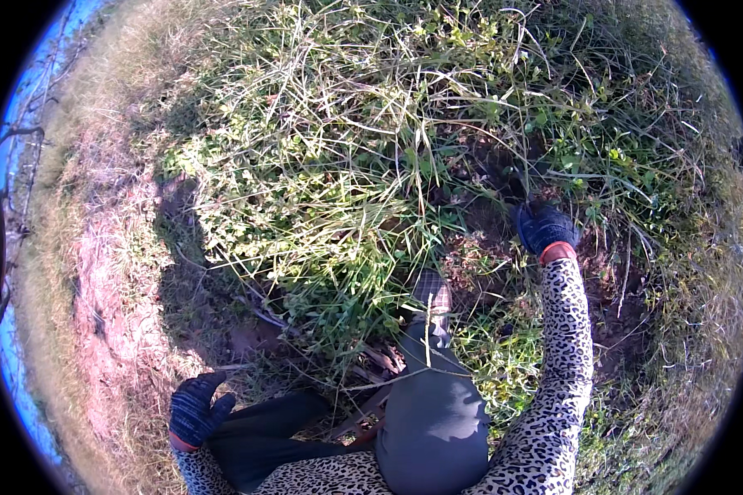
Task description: The person pulls plants from the ground by hand and cuts the stems using a sickle.
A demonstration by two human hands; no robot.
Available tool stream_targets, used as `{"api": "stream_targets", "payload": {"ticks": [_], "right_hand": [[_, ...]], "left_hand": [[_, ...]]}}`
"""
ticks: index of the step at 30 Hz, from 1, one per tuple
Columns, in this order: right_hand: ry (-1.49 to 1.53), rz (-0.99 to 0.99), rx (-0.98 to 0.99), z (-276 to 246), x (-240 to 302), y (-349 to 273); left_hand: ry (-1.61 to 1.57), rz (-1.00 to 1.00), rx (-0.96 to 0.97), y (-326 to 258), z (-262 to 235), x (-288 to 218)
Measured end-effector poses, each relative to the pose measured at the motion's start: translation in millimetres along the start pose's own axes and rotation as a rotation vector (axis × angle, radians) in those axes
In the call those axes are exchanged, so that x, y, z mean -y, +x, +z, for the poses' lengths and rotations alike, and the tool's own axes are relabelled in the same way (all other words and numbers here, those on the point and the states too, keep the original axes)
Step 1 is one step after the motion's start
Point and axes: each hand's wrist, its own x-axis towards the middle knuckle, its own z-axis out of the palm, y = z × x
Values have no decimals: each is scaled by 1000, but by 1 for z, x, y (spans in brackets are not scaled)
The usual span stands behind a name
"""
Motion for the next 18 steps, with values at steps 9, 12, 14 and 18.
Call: {"api": "stream_targets", "payload": {"ticks": [9, 12, 14, 18], "right_hand": [[-106, 104, 2, -14, 3, -1], [-73, 57, 30, -2, -3, 5], [103, -32, 84, 21, -22, 17], [939, -257, 311, 97, -114, 76]], "left_hand": [[10, -3, -9, -4, -1, 2], [16, -9, -15, -6, -5, 1], [23, -6, -15, -6, -7, -2], [-23, 53, -17, 1, 3, 3]]}}
